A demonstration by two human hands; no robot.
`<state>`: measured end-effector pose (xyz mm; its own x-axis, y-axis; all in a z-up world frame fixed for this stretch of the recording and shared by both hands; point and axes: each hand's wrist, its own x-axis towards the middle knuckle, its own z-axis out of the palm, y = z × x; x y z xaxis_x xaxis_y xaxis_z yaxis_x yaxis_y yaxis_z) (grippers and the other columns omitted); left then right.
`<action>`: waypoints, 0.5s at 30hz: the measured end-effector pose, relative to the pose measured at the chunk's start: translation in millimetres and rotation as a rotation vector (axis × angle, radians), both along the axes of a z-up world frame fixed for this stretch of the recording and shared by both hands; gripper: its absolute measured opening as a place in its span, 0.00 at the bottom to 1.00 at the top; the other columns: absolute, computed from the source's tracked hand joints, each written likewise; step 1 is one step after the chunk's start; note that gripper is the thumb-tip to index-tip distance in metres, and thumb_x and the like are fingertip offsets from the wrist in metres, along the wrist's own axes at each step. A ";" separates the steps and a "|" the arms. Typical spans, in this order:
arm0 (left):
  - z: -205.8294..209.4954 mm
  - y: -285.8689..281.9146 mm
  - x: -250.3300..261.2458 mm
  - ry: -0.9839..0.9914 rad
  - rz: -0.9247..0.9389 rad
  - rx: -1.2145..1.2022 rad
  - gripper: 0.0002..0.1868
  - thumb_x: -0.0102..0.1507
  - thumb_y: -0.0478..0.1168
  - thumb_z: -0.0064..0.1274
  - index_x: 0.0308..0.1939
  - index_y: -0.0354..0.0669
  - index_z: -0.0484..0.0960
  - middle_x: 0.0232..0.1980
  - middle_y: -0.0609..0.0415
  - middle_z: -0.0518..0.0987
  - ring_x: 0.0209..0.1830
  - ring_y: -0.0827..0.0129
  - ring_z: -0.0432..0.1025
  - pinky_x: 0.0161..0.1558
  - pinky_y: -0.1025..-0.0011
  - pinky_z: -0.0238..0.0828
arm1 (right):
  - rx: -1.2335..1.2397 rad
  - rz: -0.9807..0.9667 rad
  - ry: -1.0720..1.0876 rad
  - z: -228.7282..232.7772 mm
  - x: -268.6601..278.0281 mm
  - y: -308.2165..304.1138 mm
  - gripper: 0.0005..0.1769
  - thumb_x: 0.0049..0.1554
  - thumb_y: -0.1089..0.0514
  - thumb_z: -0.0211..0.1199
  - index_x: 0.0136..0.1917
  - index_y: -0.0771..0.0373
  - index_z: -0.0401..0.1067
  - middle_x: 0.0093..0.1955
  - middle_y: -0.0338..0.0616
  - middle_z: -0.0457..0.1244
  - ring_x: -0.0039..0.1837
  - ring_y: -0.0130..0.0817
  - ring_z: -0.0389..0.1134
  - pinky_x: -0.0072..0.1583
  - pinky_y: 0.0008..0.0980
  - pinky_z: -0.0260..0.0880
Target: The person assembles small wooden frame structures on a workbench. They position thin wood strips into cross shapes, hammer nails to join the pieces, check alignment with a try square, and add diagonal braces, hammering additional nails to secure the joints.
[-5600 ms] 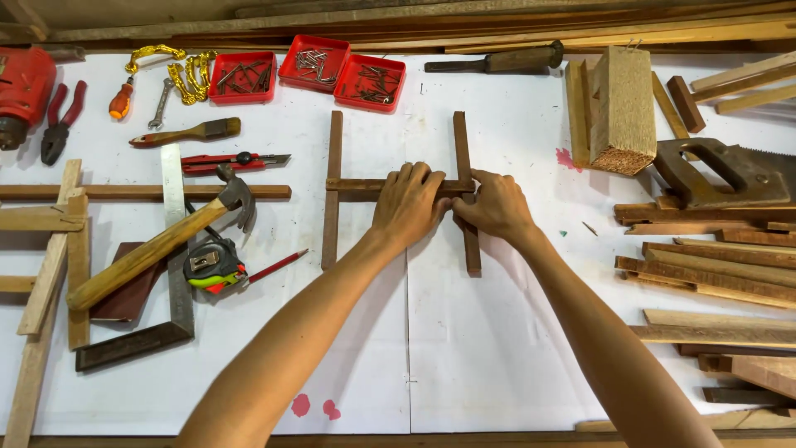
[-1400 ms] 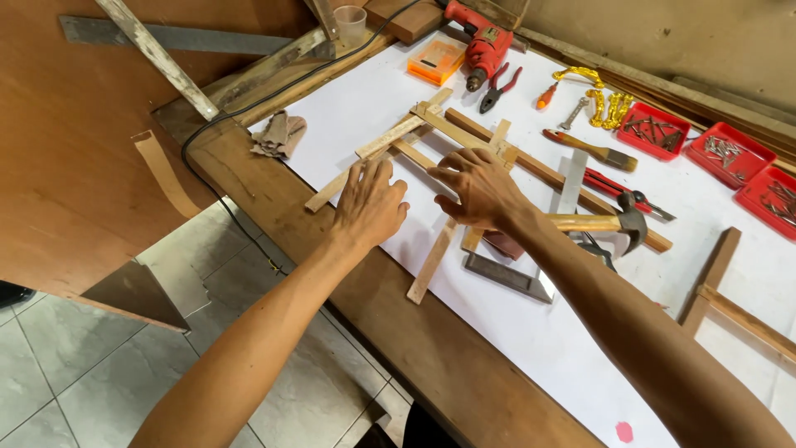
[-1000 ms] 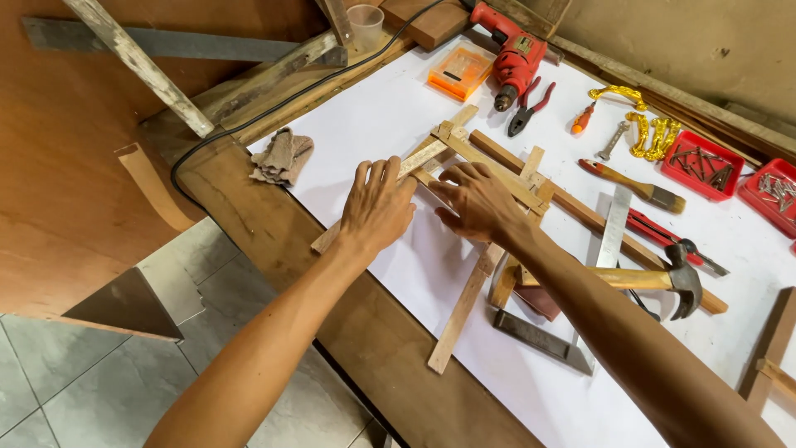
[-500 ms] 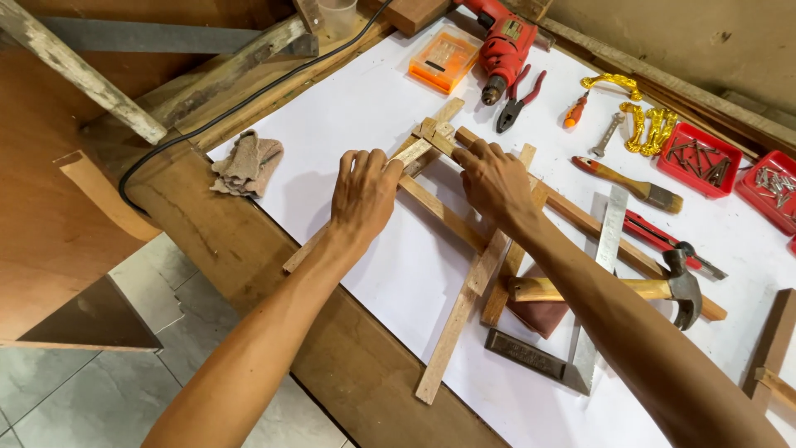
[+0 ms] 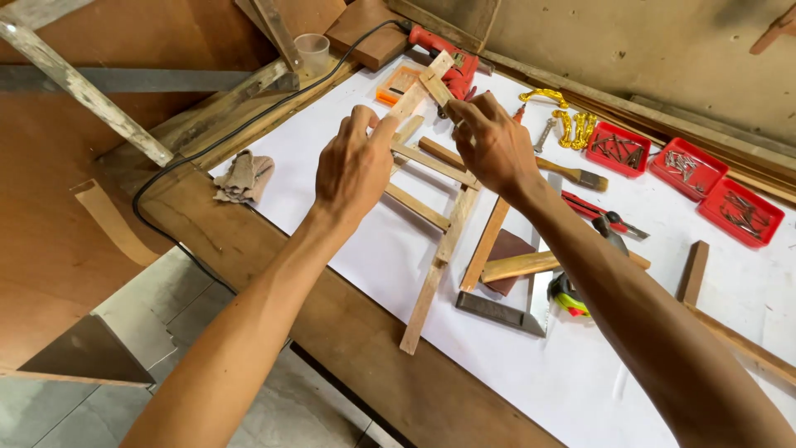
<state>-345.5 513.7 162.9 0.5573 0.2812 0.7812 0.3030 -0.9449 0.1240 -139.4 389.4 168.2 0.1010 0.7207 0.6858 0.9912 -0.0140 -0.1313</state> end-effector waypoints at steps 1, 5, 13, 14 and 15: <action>3.8 -6.5 -1.1 -0.001 -0.002 0.001 0.15 0.61 0.29 0.57 0.52 0.39 0.81 0.47 0.46 0.74 0.45 0.53 0.75 0.40 0.60 0.78 | 0.001 -0.002 -0.001 5.0 -1.5 -5.1 0.19 0.59 0.61 0.64 0.64 0.53 0.72 0.55 0.46 0.65 0.48 0.45 0.71 0.45 0.42 0.74; 6.1 -30.2 -2.1 0.007 -0.034 -0.132 0.17 0.61 0.31 0.57 0.53 0.43 0.79 0.47 0.45 0.73 0.46 0.51 0.76 0.38 0.59 0.78 | -0.046 -0.043 -0.038 11.0 -6.4 -29.5 0.19 0.58 0.60 0.66 0.63 0.54 0.73 0.55 0.45 0.65 0.47 0.44 0.71 0.43 0.42 0.73; -9.8 -96.4 50.4 0.115 -0.248 -0.336 0.23 0.60 0.35 0.58 0.59 0.45 0.75 0.52 0.44 0.75 0.46 0.47 0.77 0.42 0.53 0.76 | -0.199 -0.231 -0.045 -1.0 28.6 -118.4 0.20 0.57 0.59 0.67 0.63 0.57 0.74 0.51 0.45 0.66 0.44 0.45 0.70 0.41 0.41 0.72; -7.6 -107.3 59.1 0.133 -0.270 -0.387 0.24 0.60 0.38 0.59 0.60 0.45 0.74 0.52 0.43 0.75 0.45 0.46 0.76 0.42 0.52 0.75 | -0.144 -0.150 -0.049 -6.2 38.6 -134.4 0.22 0.56 0.62 0.67 0.64 0.58 0.75 0.51 0.45 0.65 0.47 0.45 0.70 0.44 0.40 0.73; -5.4 -118.3 67.5 0.153 -0.292 -0.438 0.25 0.61 0.41 0.60 0.61 0.44 0.73 0.53 0.42 0.75 0.45 0.45 0.76 0.42 0.52 0.75 | -0.089 -0.068 -0.054 -11.3 48.4 -151.1 0.24 0.54 0.65 0.67 0.64 0.59 0.75 0.51 0.46 0.64 0.50 0.44 0.70 0.48 0.39 0.74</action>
